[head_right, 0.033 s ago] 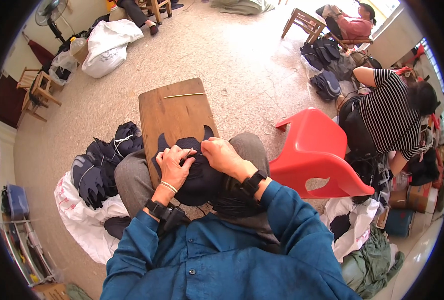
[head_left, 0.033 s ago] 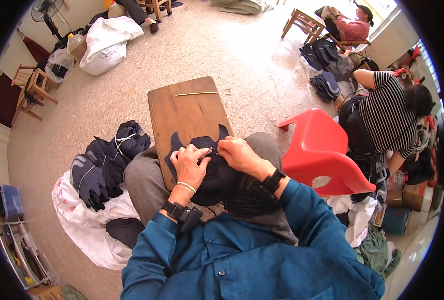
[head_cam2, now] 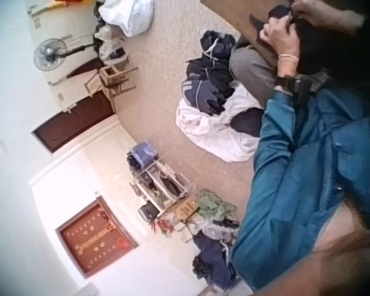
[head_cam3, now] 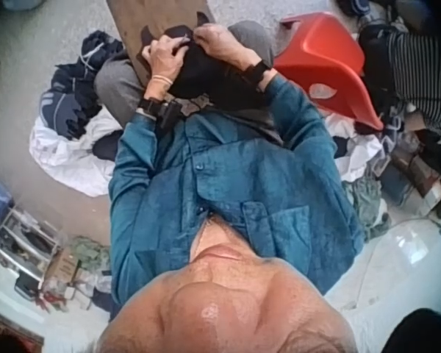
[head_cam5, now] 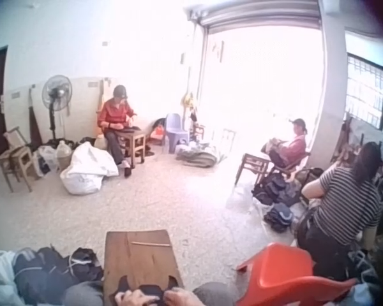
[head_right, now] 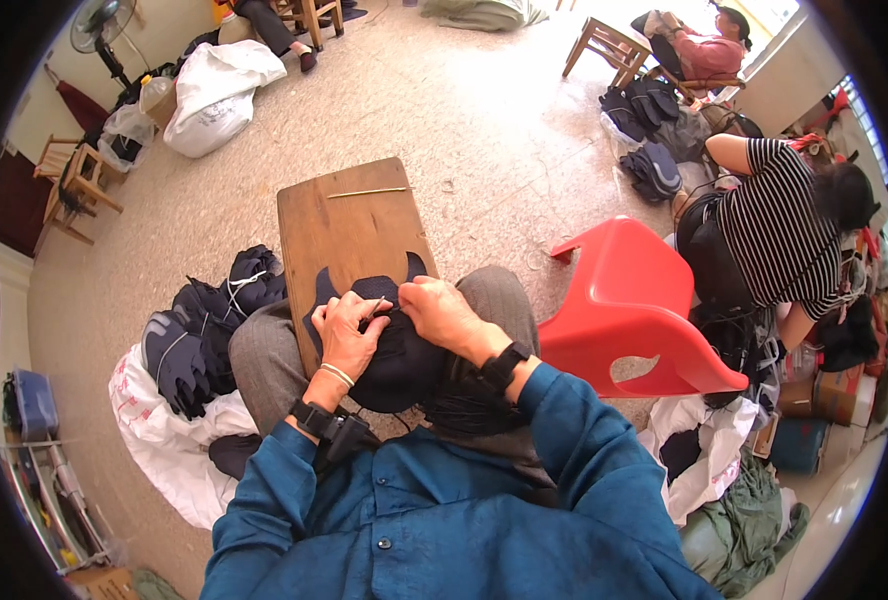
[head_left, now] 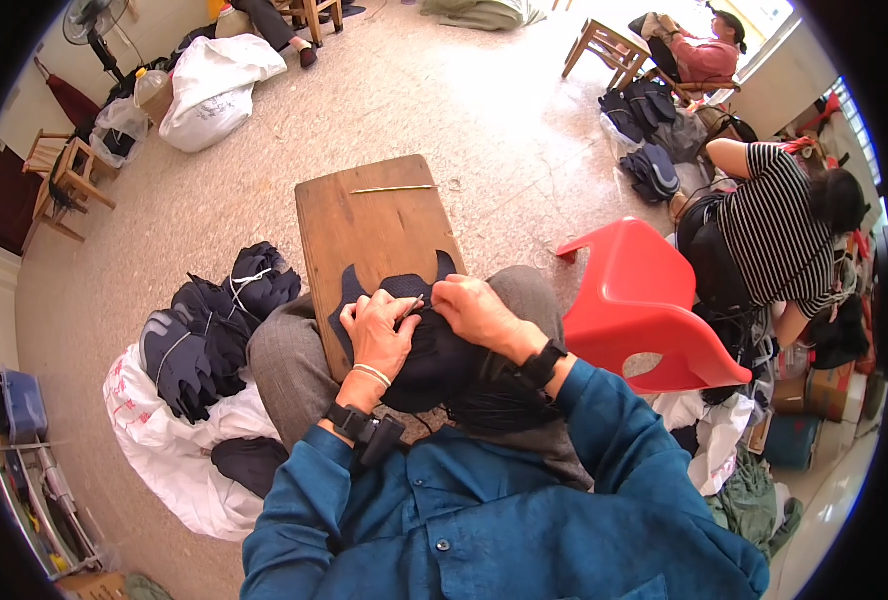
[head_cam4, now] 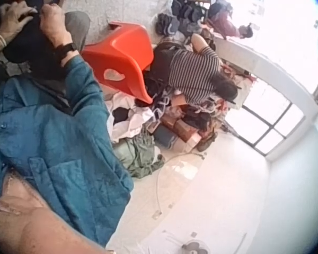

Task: Stitching shoe upper components together by hand using a needle and thread.

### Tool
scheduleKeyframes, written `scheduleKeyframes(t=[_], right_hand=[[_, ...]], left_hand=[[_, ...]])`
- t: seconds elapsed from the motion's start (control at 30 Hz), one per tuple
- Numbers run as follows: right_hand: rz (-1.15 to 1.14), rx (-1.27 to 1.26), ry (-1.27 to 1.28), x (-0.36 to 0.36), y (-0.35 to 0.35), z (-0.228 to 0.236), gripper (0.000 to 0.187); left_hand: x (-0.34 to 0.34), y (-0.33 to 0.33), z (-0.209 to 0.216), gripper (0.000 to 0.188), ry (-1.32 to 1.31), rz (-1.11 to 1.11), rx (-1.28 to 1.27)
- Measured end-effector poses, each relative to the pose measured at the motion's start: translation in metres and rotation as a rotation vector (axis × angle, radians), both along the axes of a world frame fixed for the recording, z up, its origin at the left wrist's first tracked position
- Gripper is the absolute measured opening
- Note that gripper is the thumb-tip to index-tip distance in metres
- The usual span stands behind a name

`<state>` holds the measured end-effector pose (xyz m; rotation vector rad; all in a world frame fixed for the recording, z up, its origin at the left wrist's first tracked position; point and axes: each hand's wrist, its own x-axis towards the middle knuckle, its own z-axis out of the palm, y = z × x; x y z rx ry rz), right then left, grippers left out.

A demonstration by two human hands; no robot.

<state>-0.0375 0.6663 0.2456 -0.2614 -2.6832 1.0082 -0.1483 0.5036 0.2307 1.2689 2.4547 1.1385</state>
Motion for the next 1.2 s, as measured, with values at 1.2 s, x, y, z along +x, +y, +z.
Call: scheduleKeyframes(t=[1.2], right_hand=[[-0.212,-0.367,0.038,0.005,-0.014,0.0,0.012]], left_hand=[[-0.015,-0.016,-0.003,0.008,-0.192,0.162,0.347]])
